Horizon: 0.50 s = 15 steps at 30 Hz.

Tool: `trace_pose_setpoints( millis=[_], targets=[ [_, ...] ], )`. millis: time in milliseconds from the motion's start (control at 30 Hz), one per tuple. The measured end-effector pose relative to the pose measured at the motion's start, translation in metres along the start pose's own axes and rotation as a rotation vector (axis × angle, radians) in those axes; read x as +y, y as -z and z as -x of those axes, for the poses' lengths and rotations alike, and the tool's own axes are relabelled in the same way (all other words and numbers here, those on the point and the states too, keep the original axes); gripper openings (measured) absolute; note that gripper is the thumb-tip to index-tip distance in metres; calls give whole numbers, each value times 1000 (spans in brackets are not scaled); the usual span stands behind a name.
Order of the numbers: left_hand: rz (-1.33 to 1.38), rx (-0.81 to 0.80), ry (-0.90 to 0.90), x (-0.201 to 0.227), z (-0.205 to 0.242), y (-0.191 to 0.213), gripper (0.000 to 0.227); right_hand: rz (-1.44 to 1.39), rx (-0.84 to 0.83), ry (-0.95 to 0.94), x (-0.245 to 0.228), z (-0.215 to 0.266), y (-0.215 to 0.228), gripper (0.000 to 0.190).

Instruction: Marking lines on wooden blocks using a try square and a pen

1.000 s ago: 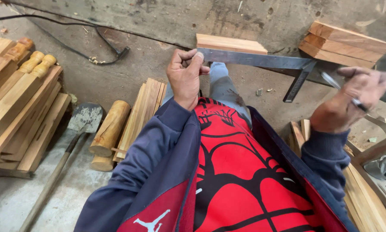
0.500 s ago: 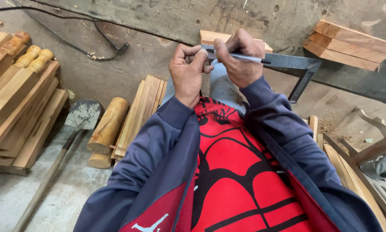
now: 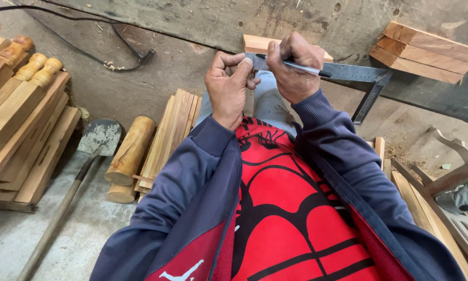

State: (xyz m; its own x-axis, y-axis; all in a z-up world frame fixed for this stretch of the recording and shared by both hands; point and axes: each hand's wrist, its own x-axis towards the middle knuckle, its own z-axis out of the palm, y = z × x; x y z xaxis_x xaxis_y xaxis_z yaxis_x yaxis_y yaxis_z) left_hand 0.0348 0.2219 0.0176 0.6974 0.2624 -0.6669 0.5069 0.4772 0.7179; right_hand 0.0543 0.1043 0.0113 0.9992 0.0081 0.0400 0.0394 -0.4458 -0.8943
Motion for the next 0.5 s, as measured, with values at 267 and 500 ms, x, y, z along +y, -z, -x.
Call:
trace_pose_setpoints(
  millis=[267, 500],
  targets=[
    [-17, 3, 11, 0, 0, 1, 10, 46, 10, -18, 4, 2, -1, 39],
    [-20, -6, 9, 5, 2, 0, 10, 22, 15, 4, 1, 1, -1, 39]
  ],
)
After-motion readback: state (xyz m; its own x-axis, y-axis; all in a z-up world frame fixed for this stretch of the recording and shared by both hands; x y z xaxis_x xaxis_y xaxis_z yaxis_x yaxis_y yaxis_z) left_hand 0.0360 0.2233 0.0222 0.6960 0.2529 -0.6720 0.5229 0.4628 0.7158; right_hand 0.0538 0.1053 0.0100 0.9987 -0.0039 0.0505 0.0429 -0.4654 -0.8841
